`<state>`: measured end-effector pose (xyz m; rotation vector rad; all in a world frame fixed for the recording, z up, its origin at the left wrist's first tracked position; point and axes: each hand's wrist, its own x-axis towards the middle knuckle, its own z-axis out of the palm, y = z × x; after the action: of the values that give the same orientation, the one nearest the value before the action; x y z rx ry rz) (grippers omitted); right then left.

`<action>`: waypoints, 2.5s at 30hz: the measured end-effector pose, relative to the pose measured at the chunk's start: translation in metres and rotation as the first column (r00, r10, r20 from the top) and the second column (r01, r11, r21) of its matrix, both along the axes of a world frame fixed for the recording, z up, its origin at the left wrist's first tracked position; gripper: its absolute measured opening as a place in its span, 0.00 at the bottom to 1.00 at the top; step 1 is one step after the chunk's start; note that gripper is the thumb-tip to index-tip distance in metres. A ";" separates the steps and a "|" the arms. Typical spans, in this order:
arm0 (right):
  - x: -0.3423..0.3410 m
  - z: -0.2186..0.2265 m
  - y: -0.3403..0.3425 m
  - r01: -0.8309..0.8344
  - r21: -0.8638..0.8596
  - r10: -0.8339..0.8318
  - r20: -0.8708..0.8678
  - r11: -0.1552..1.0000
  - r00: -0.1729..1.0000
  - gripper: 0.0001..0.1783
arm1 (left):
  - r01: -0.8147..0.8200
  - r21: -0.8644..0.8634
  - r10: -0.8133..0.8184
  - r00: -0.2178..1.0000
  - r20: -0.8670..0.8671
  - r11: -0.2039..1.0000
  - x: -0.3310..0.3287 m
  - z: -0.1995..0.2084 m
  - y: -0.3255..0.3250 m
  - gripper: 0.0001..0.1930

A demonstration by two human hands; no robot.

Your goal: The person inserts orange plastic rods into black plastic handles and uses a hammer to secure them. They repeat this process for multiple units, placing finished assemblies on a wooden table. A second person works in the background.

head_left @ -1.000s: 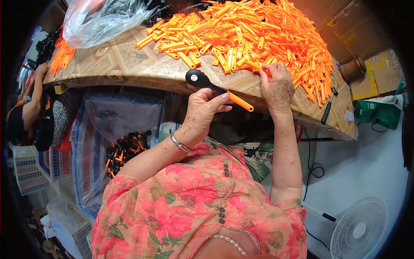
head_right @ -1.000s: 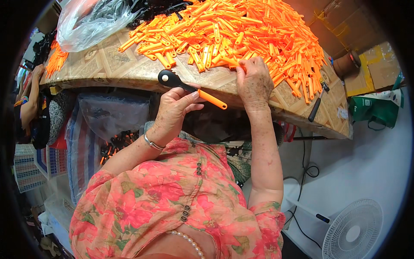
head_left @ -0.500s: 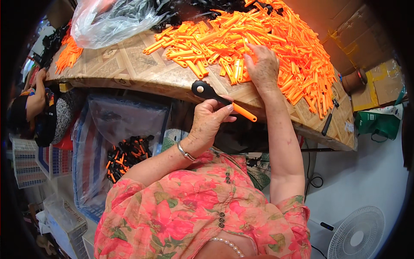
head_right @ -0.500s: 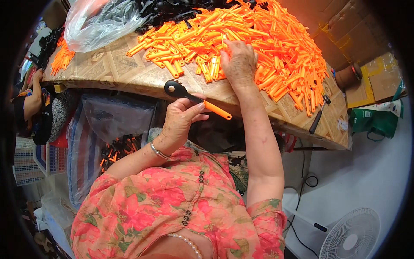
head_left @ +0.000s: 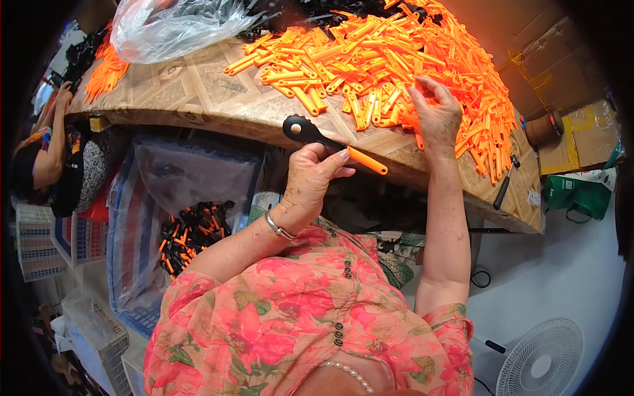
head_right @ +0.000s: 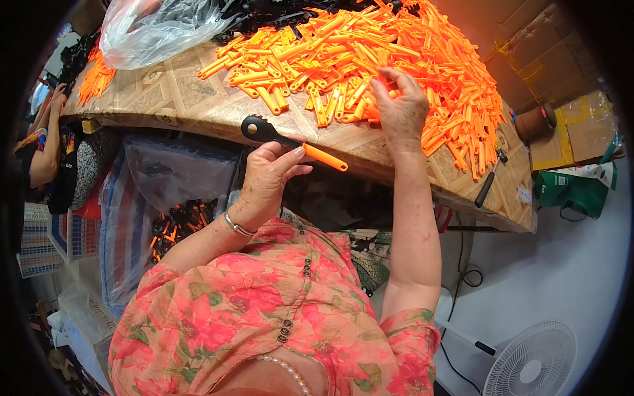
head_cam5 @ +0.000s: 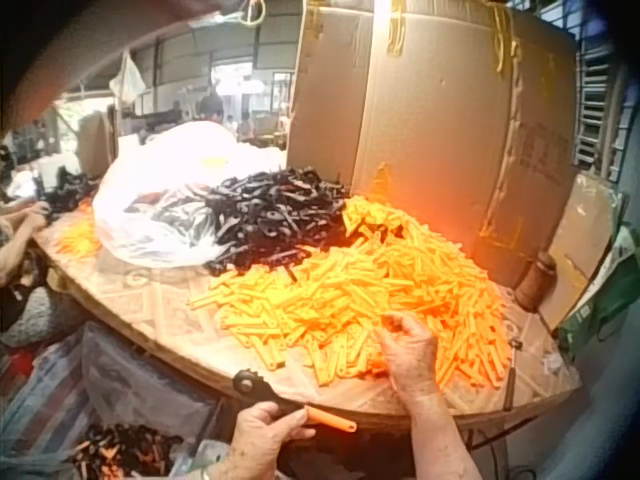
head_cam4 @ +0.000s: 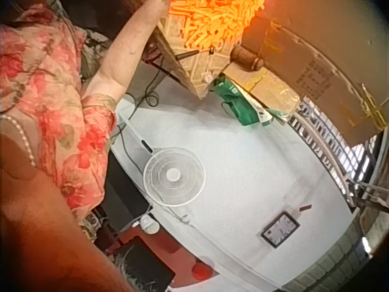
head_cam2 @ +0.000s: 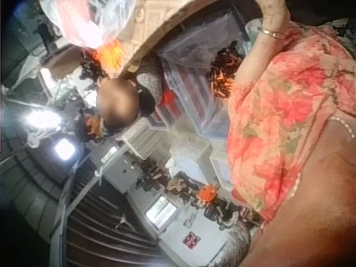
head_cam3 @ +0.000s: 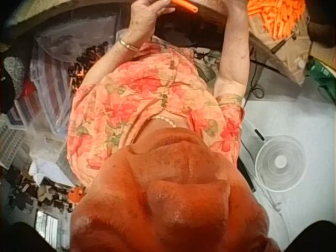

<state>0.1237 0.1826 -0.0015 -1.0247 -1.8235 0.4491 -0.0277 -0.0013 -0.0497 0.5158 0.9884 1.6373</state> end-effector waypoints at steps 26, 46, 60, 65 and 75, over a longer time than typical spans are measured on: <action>-0.006 -0.009 0.001 -0.094 0.275 -0.075 0.547 0.957 0.834 0.08 | -0.031 0.019 0.031 0.999 0.033 0.999 -0.002 -0.001 -0.004 0.10; 0.039 -0.008 -0.142 -0.218 0.073 0.158 0.477 0.973 0.864 0.20 | 0.109 0.013 -0.108 0.991 -0.079 0.994 0.013 0.005 -0.003 0.11; 0.060 -0.019 -0.149 -0.289 -0.426 0.165 -0.304 0.857 0.938 0.13 | 0.249 0.114 -0.244 0.968 -0.057 0.962 0.028 0.007 0.005 0.13; 0.049 -0.017 -0.151 -0.313 -0.503 0.136 -0.358 0.806 0.924 0.11 | 0.335 0.177 -0.275 0.915 -0.294 0.925 0.026 0.012 0.012 0.13; 0.053 -0.033 -0.138 -0.090 0.440 0.016 0.169 0.893 0.986 0.18 | 0.416 0.162 -0.433 0.898 0.083 0.895 0.027 0.022 0.009 0.14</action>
<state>0.1771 0.0448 -0.0346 -0.7062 -1.9789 -0.0331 -0.0005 0.0075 -0.0279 0.6720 0.6191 1.3268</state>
